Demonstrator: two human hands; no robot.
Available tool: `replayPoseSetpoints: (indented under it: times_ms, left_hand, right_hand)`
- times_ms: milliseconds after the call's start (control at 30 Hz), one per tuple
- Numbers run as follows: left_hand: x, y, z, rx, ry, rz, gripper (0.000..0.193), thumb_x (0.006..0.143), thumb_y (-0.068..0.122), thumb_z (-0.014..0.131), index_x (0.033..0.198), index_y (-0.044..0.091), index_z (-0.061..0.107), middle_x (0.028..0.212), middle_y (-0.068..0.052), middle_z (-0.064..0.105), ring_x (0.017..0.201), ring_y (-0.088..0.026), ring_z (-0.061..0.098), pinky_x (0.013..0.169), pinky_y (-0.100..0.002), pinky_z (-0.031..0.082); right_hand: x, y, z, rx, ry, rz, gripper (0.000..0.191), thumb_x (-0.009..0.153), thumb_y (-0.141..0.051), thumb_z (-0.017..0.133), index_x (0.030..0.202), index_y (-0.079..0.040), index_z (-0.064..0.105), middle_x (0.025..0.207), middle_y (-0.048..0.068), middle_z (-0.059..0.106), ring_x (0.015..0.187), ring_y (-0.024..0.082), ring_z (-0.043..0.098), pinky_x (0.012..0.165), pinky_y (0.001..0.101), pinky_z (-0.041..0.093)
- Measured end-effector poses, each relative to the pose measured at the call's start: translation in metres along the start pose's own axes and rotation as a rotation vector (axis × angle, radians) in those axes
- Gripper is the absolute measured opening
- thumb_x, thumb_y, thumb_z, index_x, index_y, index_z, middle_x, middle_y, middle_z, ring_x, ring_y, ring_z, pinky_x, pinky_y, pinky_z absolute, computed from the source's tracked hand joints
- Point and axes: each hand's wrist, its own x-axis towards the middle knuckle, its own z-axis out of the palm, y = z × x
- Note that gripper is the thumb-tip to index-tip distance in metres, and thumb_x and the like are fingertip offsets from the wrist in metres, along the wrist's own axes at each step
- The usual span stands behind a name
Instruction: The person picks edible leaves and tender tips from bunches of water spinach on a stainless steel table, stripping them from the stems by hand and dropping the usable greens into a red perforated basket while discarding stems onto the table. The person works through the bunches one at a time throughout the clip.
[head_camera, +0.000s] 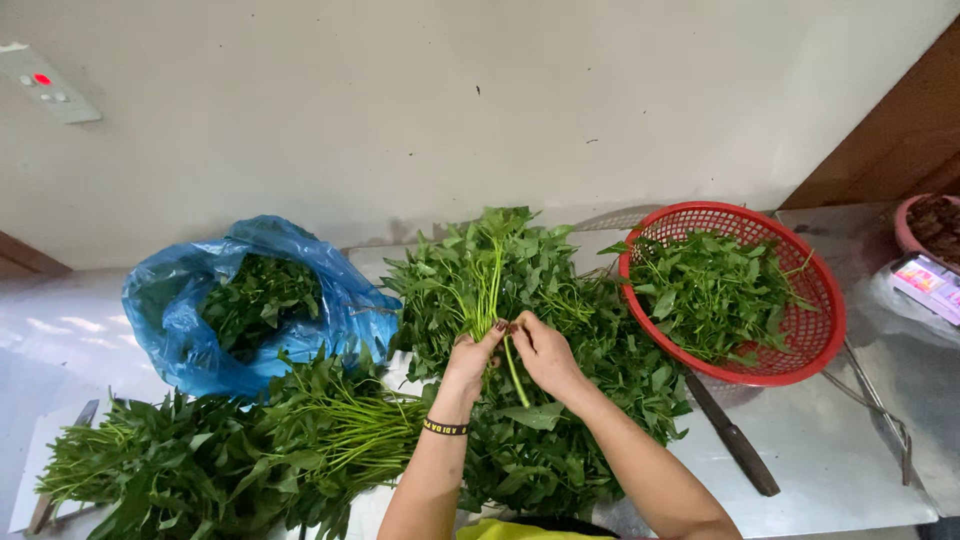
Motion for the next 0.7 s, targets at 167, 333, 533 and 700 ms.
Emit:
replayPoseSetpoints:
  times_ms: [167,333,533,700]
  left_hand:
    - [0.006,-0.001,0.006,-0.065,0.121,0.085,0.018,0.092,0.022,0.077,0.103,0.009,0.072,0.085,0.0,0.07,0.069,-0.011,0.059,0.056,-0.027,0.044]
    - [0.01,0.015,-0.009,-0.148,0.126,0.018,0.018,0.094,0.022,0.075,0.101,0.007,0.07,0.086,-0.001,0.069,0.068,-0.011,0.058,0.055,-0.027,0.045]
    - [0.0,0.014,-0.006,-0.144,-0.024,0.093,0.02,0.094,0.023,0.073,0.106,0.007,0.076,0.087,0.002,0.068,0.07,-0.009,0.057,0.053,-0.026,0.042]
    - [-0.004,0.005,-0.008,-0.015,-0.128,0.03,0.021,0.091,0.026,0.071,0.107,0.011,0.075,0.093,0.004,0.074,0.074,-0.008,0.061,0.057,-0.025,0.044]
  right_hand:
    - [-0.009,0.006,0.006,-0.068,-0.005,-0.044,0.017,0.097,-0.023,0.059,0.096,-0.006,0.057,0.071,0.011,0.061,0.058,0.022,0.059,0.056,0.0381,0.046]
    - [-0.019,0.014,0.002,0.166,-0.084,0.078,0.012,0.099,-0.018,0.054,0.106,-0.011,0.06,0.076,0.001,0.062,0.059,0.012,0.054,0.052,0.0295,0.044]
    - [-0.013,0.021,0.001,0.708,-0.373,0.375,0.021,0.104,-0.029,0.049,0.111,-0.014,0.062,0.073,-0.004,0.059,0.054,0.006,0.048,0.046,0.0226,0.034]
    - [-0.012,0.032,0.021,0.752,-0.292,0.294,0.018,0.105,-0.029,0.054,0.101,-0.013,0.059,0.073,-0.004,0.056,0.056,0.006,0.046,0.049,0.0238,0.036]
